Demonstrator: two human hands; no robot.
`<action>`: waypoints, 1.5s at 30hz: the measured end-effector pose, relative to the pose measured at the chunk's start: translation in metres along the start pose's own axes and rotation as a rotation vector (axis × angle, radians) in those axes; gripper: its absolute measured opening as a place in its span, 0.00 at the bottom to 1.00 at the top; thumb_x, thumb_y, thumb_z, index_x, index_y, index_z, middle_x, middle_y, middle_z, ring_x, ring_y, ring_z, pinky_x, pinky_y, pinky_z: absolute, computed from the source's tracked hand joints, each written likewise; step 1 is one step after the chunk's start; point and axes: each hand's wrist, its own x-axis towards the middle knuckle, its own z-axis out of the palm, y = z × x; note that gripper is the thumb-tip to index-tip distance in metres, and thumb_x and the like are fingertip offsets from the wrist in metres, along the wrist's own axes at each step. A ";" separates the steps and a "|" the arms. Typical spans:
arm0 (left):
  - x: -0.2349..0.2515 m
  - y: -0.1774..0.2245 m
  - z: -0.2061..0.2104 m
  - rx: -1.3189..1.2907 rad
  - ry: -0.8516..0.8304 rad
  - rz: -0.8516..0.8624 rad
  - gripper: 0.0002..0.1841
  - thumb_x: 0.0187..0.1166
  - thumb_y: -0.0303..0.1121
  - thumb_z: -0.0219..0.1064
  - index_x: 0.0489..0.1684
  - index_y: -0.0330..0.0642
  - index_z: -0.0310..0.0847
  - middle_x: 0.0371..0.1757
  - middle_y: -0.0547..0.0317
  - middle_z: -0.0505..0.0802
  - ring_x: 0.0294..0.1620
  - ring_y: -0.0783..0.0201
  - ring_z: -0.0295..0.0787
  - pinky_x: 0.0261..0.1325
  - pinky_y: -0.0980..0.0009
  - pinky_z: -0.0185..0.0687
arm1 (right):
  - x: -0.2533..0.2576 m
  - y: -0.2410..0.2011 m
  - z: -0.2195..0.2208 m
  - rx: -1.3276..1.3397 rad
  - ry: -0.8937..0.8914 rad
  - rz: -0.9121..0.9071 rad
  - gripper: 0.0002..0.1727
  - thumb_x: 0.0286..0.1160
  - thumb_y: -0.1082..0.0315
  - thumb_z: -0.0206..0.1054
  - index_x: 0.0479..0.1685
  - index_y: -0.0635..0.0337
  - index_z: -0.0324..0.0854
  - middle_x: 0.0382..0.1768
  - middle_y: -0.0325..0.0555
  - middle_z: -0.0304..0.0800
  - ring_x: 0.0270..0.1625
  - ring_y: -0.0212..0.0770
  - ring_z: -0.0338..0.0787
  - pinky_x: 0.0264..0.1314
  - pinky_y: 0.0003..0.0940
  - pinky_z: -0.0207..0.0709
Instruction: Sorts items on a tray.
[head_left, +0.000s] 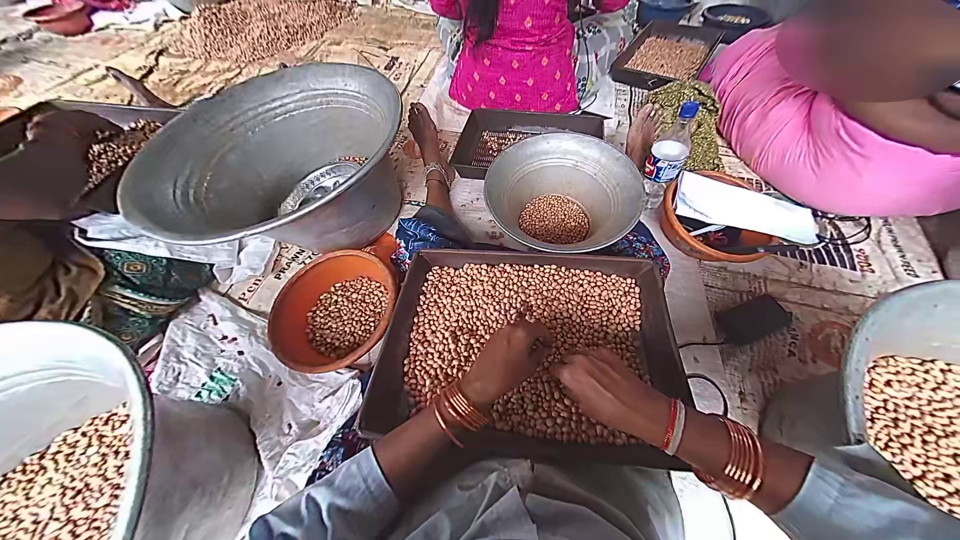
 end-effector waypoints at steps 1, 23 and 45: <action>0.001 0.001 0.004 0.044 0.003 0.019 0.15 0.84 0.32 0.63 0.63 0.40 0.88 0.62 0.46 0.93 0.66 0.50 0.90 0.73 0.50 0.81 | 0.001 0.002 -0.006 0.039 -0.046 0.023 0.11 0.82 0.68 0.63 0.49 0.67 0.84 0.43 0.62 0.90 0.51 0.63 0.91 0.51 0.60 0.79; -0.044 -0.027 -0.021 -0.081 -0.017 -0.126 0.11 0.84 0.37 0.66 0.57 0.47 0.90 0.37 0.55 0.92 0.34 0.60 0.85 0.46 0.56 0.82 | 0.026 0.069 -0.021 0.206 0.204 0.432 0.14 0.84 0.60 0.64 0.56 0.56 0.90 0.52 0.57 0.93 0.59 0.60 0.90 0.61 0.61 0.77; -0.064 -0.032 -0.008 -0.078 -0.096 -0.100 0.12 0.80 0.34 0.71 0.58 0.45 0.91 0.47 0.47 0.96 0.47 0.48 0.93 0.57 0.42 0.84 | 0.005 0.007 -0.017 0.265 0.048 0.032 0.13 0.83 0.59 0.66 0.52 0.55 0.92 0.50 0.54 0.90 0.55 0.53 0.89 0.58 0.52 0.79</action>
